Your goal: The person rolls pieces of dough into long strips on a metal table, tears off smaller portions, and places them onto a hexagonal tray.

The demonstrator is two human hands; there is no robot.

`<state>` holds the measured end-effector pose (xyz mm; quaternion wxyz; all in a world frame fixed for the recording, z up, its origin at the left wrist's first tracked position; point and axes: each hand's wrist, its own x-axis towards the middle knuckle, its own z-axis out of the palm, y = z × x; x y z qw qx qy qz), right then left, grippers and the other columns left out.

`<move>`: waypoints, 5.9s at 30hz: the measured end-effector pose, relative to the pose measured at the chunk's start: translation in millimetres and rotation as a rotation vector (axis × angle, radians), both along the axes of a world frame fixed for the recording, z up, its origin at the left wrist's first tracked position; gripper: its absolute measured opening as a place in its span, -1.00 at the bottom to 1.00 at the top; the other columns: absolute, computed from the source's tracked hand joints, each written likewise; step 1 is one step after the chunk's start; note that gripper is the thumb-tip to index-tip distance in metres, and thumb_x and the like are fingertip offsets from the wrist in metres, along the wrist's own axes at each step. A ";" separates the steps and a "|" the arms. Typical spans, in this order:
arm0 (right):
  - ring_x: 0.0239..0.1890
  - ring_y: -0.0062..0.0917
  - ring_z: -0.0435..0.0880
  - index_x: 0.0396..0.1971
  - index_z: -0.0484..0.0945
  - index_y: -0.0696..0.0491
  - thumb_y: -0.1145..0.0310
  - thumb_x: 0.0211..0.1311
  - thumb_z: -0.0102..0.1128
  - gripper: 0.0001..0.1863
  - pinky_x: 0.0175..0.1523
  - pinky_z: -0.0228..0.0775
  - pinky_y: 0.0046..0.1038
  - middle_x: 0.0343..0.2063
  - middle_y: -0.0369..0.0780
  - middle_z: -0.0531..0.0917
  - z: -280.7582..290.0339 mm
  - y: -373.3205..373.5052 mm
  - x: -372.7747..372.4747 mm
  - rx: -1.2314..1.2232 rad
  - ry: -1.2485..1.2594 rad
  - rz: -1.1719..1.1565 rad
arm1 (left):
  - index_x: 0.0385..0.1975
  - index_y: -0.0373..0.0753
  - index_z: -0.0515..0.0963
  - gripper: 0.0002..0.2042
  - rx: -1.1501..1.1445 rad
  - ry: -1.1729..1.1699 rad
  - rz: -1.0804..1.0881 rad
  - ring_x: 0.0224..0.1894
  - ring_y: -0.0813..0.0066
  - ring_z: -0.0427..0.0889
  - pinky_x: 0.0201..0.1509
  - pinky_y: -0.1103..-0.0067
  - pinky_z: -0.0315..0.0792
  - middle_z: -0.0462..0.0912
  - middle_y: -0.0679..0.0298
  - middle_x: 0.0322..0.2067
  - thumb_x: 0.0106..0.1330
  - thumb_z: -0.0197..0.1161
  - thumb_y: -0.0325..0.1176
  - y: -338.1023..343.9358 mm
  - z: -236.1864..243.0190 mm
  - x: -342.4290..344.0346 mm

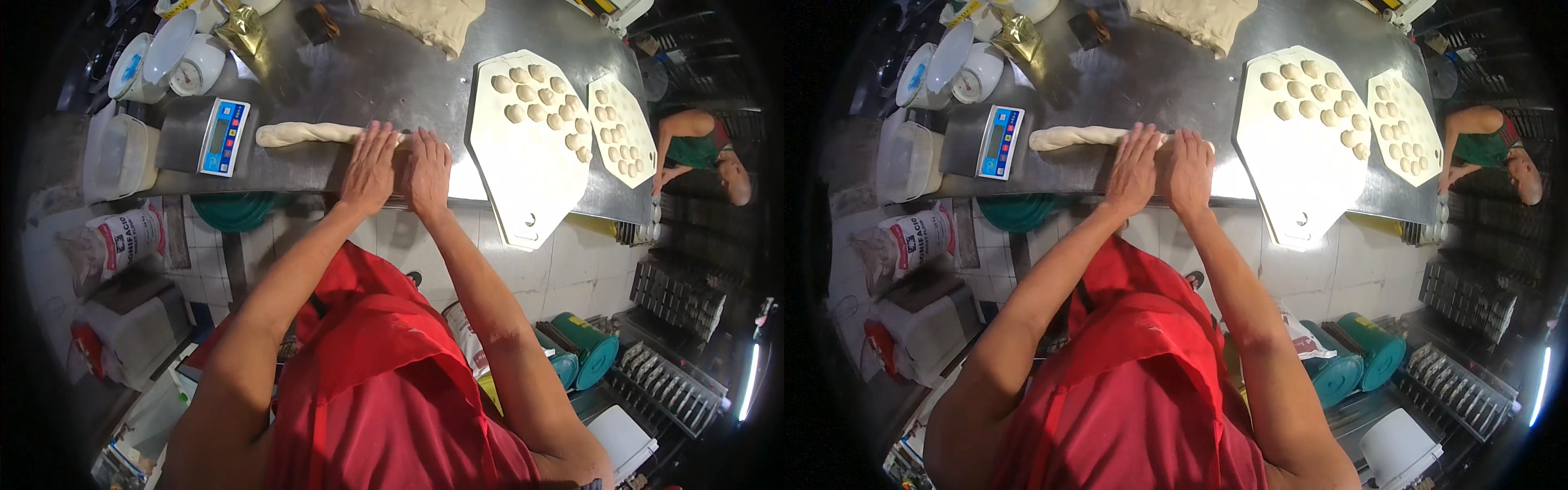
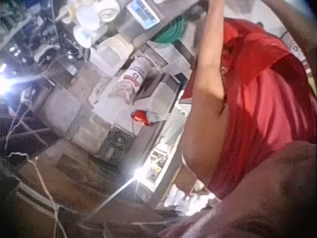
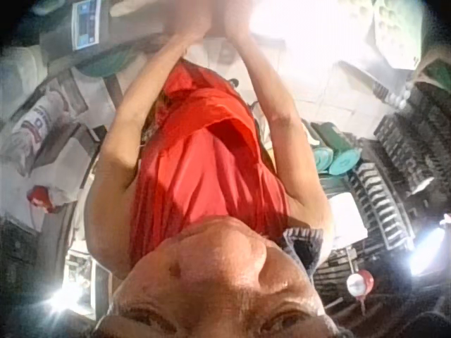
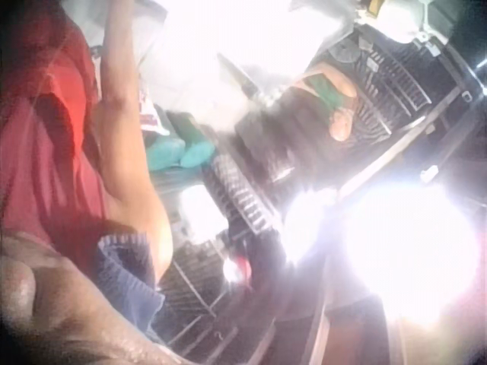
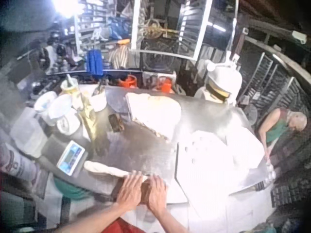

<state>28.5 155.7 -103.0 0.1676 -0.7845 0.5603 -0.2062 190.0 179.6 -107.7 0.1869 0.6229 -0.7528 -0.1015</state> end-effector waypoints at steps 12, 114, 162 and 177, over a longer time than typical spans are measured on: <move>0.62 0.21 0.14 0.60 0.20 0.17 0.01 0.47 0.09 -0.16 0.66 -0.23 0.27 0.49 0.26 0.29 -32.2 -217.0 16.8 -0.237 0.170 -0.250 | 0.62 -0.43 0.12 -0.28 -0.028 -0.001 0.186 0.74 -0.03 -0.09 0.76 0.06 -0.21 0.06 -0.06 0.67 0.69 -0.07 0.03 -223.9 -33.1 -16.2; -0.32 -0.07 0.75 0.03 0.65 0.11 0.47 0.30 0.41 -0.69 -0.14 0.67 -0.14 0.01 0.02 0.59 43.3 -142.8 -143.9 0.217 -0.409 -0.359 | 0.57 -0.37 0.23 -0.44 0.712 0.657 -0.205 0.24 0.30 0.65 0.38 0.40 0.46 0.61 -0.02 0.26 0.60 0.10 -0.46 -125.4 36.8 -67.5; -0.18 -0.21 0.78 0.00 0.66 0.20 0.38 0.37 0.44 -0.70 -0.06 0.59 -0.20 -0.25 -0.06 0.73 104.6 -50.3 -67.7 0.294 -0.599 -0.217 | 0.46 -0.32 0.38 -0.49 0.765 0.943 -0.319 -0.08 0.29 0.72 0.07 0.37 0.57 0.71 0.02 -0.08 0.60 0.23 -0.28 -112.8 64.2 -32.6; -0.43 -0.56 0.59 -0.24 0.62 0.19 0.14 0.52 0.30 -0.65 -0.24 0.52 -0.32 -0.55 -0.15 0.67 150.3 -33.4 -52.4 0.252 -0.481 -0.678 | -0.17 -0.45 0.58 -0.71 0.354 0.291 -0.620 -0.15 -0.30 0.77 -0.01 -0.01 0.63 0.76 -0.26 -0.28 0.49 0.17 -0.26 -119.5 74.2 -89.9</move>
